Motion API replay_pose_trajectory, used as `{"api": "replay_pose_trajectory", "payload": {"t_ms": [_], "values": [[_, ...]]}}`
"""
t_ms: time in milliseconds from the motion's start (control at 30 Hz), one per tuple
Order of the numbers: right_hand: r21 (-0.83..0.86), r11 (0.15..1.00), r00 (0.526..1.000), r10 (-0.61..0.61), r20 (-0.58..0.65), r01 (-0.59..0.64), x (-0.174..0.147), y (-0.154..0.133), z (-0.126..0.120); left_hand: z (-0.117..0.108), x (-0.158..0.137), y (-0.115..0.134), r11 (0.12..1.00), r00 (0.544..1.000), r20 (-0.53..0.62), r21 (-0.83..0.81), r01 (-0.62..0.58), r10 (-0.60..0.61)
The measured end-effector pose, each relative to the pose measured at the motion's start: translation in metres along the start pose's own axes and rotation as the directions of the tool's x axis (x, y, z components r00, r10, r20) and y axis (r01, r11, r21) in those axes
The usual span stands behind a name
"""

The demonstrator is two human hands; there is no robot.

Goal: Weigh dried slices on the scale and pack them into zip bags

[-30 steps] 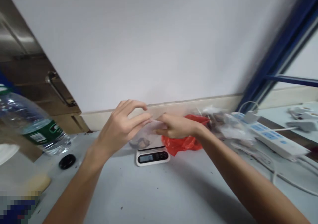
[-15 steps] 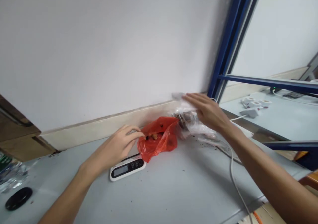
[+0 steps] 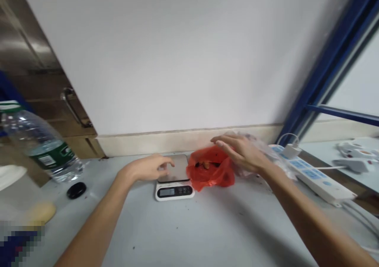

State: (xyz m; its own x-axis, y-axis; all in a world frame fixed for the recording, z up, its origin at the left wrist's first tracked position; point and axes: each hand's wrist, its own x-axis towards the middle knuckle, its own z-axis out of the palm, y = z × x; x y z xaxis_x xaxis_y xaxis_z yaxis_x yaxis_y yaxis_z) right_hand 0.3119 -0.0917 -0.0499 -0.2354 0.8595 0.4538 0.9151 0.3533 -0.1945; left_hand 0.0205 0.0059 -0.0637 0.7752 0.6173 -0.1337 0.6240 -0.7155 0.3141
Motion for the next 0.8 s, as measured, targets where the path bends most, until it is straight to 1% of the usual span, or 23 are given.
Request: {"api": "replay_pose_trajectory", "payload": {"t_ms": [33, 67, 133, 200, 233, 300, 400, 600, 700, 800], "values": [[0.010, 1.000, 1.000, -0.019, 0.016, 0.019, 0.004, -0.008, 0.009, 0.006, -0.002, -0.004, 1.000, 0.997, -0.073, -0.017, 0.003, -0.004], [0.014, 0.999, 0.999, -0.029, 0.017, 0.029, 0.006, -0.015, 0.018, 0.013, -0.003, -0.007, 1.000, 0.983, -0.182, -0.025, -0.005, 0.001], [0.020, 0.999, 0.999, -0.030, -0.014, 0.031, 0.008, -0.025, 0.035, 0.030, -0.006, -0.011, 0.999, 0.920, -0.392, -0.014, -0.032, 0.024], [0.025, 0.999, 0.998, -0.031, -0.061, 0.032, 0.007, -0.030, 0.048, 0.047, -0.009, -0.015, 0.998, 0.871, -0.488, -0.001, -0.065, 0.057], [0.028, 0.999, 0.996, -0.036, -0.083, 0.038, 0.005, -0.032, 0.052, 0.053, -0.011, -0.017, 0.997, 0.857, -0.511, 0.001, -0.072, 0.063], [0.034, 0.998, 0.992, -0.056, -0.114, 0.061, 0.003, -0.032, 0.059, 0.063, -0.014, -0.021, 0.997, 0.853, -0.517, 0.007, -0.075, 0.068], [0.027, 0.995, 0.987, -0.094, -0.130, 0.098, -0.003, -0.030, 0.066, 0.069, -0.019, -0.026, 0.998, 0.862, -0.503, 0.019, -0.065, 0.066], [0.016, 0.983, 0.976, -0.179, -0.120, 0.182, -0.015, -0.030, 0.073, 0.066, -0.025, -0.029, 0.999, 0.862, -0.504, 0.016, -0.046, 0.048], [0.033, 0.981, 0.975, -0.184, -0.125, 0.189, -0.018, -0.030, 0.073, 0.063, -0.026, -0.029, 0.999, 0.863, -0.503, 0.023, -0.043, 0.049], [0.048, 0.983, 0.979, -0.173, -0.112, 0.179, -0.019, -0.028, 0.073, 0.062, -0.027, -0.029, 0.998, 0.853, -0.517, 0.038, -0.053, 0.065]]}}
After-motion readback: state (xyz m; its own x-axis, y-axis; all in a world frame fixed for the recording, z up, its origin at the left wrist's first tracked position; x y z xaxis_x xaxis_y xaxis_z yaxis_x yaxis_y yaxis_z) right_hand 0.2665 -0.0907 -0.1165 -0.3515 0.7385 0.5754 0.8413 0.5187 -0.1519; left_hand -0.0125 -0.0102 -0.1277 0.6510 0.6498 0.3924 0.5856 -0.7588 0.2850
